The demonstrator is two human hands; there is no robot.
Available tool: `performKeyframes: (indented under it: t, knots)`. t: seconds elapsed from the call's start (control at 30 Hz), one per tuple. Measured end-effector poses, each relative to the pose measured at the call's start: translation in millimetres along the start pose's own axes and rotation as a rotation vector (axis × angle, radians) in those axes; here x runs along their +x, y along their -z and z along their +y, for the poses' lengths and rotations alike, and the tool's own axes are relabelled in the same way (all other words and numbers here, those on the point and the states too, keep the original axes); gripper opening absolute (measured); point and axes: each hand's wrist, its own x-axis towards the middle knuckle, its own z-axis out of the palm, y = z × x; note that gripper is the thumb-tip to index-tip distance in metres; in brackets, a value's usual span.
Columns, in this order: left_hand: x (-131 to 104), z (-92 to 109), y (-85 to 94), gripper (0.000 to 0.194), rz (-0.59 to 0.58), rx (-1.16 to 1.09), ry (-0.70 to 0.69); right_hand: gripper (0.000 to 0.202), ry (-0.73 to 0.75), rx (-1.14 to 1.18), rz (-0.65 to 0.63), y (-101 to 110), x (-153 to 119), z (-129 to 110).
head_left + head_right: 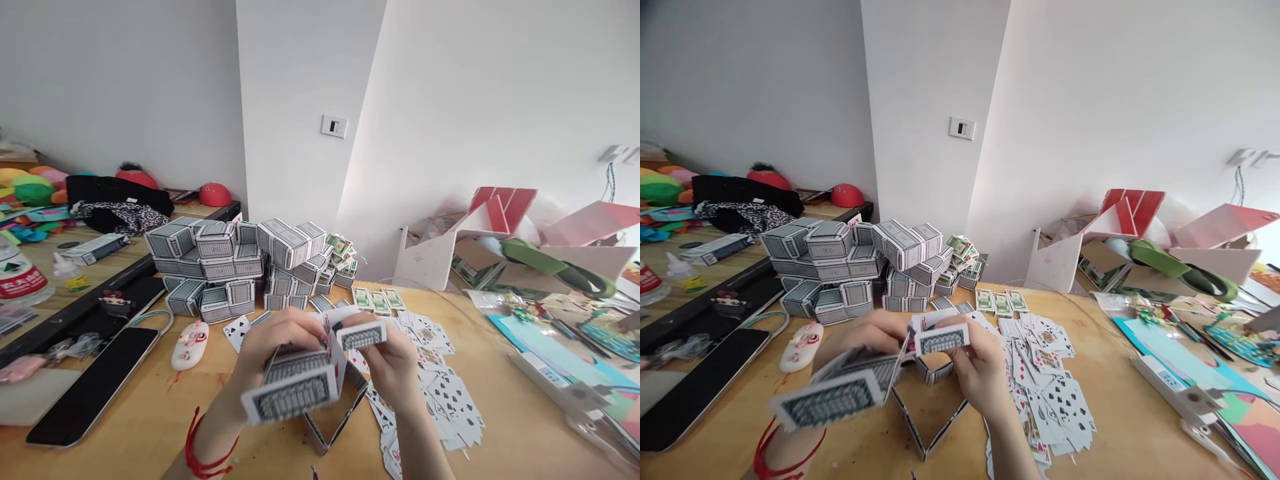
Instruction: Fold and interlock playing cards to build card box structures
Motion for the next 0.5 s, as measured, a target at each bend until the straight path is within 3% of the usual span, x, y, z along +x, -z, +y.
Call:
performKeyframes:
  t: [0.13,0.23,0.37,0.5]
  knots:
    - [0,-7,-6.5,0.016,0.042,-0.229,0.357,0.011,-0.282,0.1,-0.045,-4,-2,2]
    - [1,-17,-10.8,0.027,0.091,-0.36,0.565,0.015,-0.469,0.177,-0.042,-9,-1,3]
    - [-1,-28,-13.9,0.033,0.1,-0.504,0.791,0.017,-0.553,0.221,-0.022,-16,2,6]
    - [-6,-37,-17.9,0.034,0.058,-0.574,0.884,0.018,-0.595,0.25,-0.037,-26,2,8]
